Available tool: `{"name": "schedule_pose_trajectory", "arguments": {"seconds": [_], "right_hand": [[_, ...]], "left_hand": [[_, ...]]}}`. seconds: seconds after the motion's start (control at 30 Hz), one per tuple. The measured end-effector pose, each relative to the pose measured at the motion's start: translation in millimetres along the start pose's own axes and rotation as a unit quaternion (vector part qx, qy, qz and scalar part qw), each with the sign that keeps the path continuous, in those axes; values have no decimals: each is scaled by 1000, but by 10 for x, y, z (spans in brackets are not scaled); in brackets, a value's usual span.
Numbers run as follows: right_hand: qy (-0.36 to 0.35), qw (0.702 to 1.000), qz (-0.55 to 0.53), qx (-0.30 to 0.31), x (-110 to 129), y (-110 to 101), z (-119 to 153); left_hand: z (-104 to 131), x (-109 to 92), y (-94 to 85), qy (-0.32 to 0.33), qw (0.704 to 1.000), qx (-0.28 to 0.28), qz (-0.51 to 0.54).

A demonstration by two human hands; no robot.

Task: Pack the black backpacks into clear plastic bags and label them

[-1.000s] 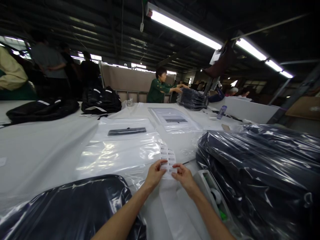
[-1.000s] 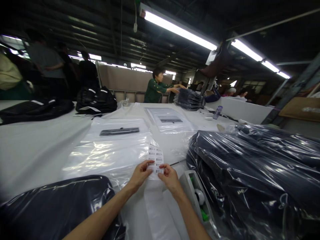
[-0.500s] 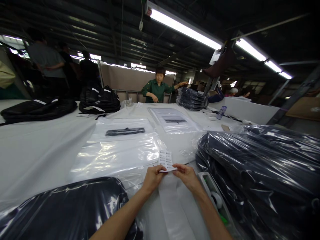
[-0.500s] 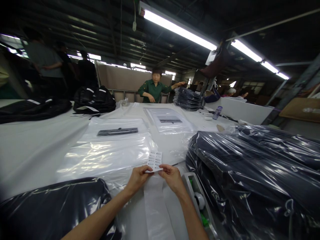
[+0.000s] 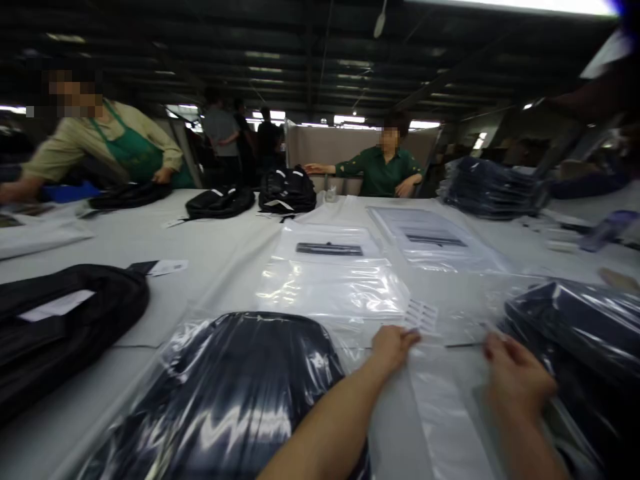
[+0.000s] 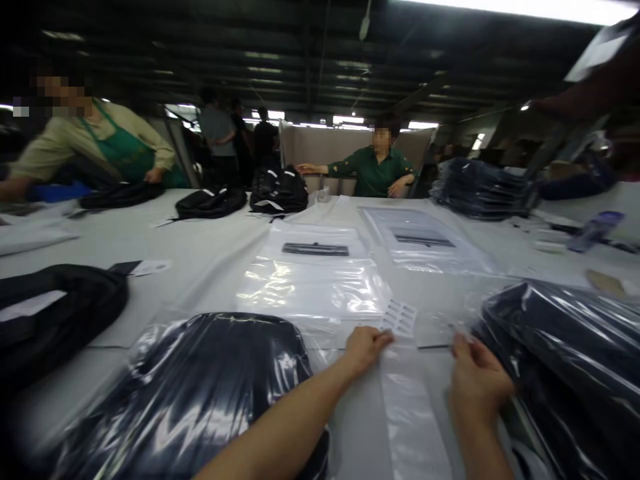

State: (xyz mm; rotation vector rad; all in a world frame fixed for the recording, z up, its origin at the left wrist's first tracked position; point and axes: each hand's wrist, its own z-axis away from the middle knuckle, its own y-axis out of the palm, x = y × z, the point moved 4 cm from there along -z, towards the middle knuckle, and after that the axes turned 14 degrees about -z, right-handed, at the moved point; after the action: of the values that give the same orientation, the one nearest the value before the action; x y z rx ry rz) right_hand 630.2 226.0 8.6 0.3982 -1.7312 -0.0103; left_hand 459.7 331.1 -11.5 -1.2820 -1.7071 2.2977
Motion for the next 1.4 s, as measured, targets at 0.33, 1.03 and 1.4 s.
{"name": "schedule_pose_trajectory", "arguments": {"seconds": [0.33, 1.03, 1.4], "right_hand": [[236, 911, -24, 337, 903, 679, 1853], [194, 778, 211, 559, 326, 1638, 3318], [44, 769, 328, 547, 368, 1615, 3344]], "left_hand": [[1932, 745, -2039, 163, 967, -72, -182], [2710, 1775, -1884, 169, 921, -74, -343], [2562, 1952, -1720, 191, 929, 7, -317]]}}
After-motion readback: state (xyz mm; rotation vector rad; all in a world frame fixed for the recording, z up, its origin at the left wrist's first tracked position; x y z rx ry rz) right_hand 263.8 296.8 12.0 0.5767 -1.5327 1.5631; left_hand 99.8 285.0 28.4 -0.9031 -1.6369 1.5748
